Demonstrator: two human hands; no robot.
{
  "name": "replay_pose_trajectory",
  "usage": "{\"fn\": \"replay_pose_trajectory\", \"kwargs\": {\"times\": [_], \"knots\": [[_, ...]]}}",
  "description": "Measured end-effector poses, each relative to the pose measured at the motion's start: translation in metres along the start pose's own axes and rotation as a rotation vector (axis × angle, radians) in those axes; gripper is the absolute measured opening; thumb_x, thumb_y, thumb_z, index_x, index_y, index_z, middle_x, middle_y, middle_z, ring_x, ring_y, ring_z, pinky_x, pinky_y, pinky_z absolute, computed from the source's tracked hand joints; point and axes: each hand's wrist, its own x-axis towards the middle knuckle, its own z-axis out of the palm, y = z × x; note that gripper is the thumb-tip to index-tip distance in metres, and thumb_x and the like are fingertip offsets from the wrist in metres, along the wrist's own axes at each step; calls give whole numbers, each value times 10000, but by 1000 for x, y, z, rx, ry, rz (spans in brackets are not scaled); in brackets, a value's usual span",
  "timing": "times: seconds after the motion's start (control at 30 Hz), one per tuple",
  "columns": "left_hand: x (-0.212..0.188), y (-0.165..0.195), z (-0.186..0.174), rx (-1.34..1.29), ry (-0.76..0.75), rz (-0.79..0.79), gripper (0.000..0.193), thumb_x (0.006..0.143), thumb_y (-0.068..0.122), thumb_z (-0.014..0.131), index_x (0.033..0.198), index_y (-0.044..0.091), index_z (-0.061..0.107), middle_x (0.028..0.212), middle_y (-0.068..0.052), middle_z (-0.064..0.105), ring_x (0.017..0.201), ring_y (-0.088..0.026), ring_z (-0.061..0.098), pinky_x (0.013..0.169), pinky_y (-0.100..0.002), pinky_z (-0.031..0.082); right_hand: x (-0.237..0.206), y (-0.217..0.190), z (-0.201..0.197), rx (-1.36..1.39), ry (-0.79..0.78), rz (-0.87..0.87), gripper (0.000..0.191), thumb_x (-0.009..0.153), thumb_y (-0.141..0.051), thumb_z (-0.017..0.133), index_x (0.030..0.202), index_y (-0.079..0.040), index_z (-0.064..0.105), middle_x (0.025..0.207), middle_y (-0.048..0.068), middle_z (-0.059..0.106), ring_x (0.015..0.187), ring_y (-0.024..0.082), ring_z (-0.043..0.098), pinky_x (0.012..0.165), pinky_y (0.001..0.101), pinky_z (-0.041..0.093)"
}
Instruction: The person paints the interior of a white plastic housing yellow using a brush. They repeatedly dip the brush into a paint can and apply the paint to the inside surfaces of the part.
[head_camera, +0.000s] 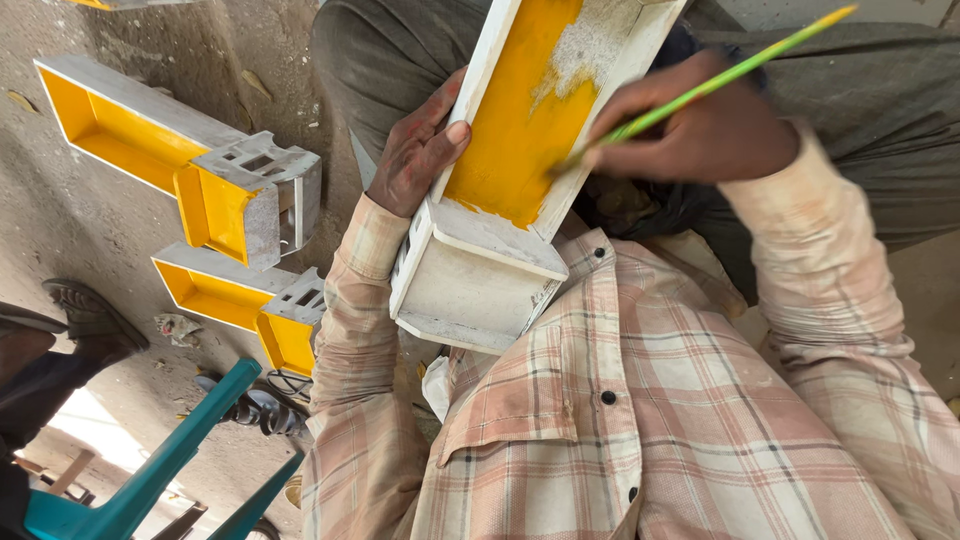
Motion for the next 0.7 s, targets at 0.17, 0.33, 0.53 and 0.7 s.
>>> {"fn": "replay_pose_trajectory", "kwargs": {"times": [0.17, 0.33, 0.53, 0.7], "knots": [[-6, -6, -4, -28, 5, -10, 742, 1033, 453, 622, 1591, 11, 411, 1608, -203, 509, 1540, -307, 451, 1292, -399, 341, -11, -3, -26, -79, 29, 122, 221, 918, -254, 801, 1022, -59, 784, 851, 71, 762, 574, 113, 670, 491, 235, 497], [-9, -5, -1, -15, -1, 6, 752, 1033, 471, 621, 1590, 13, 406, 1606, -205, 508, 1538, -308, 451, 1290, -402, 346, 3, -10, 7, 78, -103, -24, 237, 890, -276, 800, 993, -63, 782, 801, 51, 771, 615, 86, 707, 562, 213, 558], [-12, 2, 4, 31, 7, 15, 745, 1026, 475, 600, 1585, 13, 429, 1594, -207, 523, 1531, -312, 459, 1282, -402, 342, -10, -10, -23, -79, 59, 131, 230, 948, -265, 797, 1035, -53, 774, 847, 82, 750, 606, 103, 655, 535, 252, 489], [-13, 1, 5, 13, -13, 21, 728, 1040, 463, 594, 1587, 12, 427, 1595, -201, 529, 1526, -307, 467, 1282, -395, 351, -13, -1, 5, 46, -71, 66, 234, 854, -263, 817, 978, -67, 789, 788, 55, 769, 560, 95, 670, 499, 245, 522]]}}
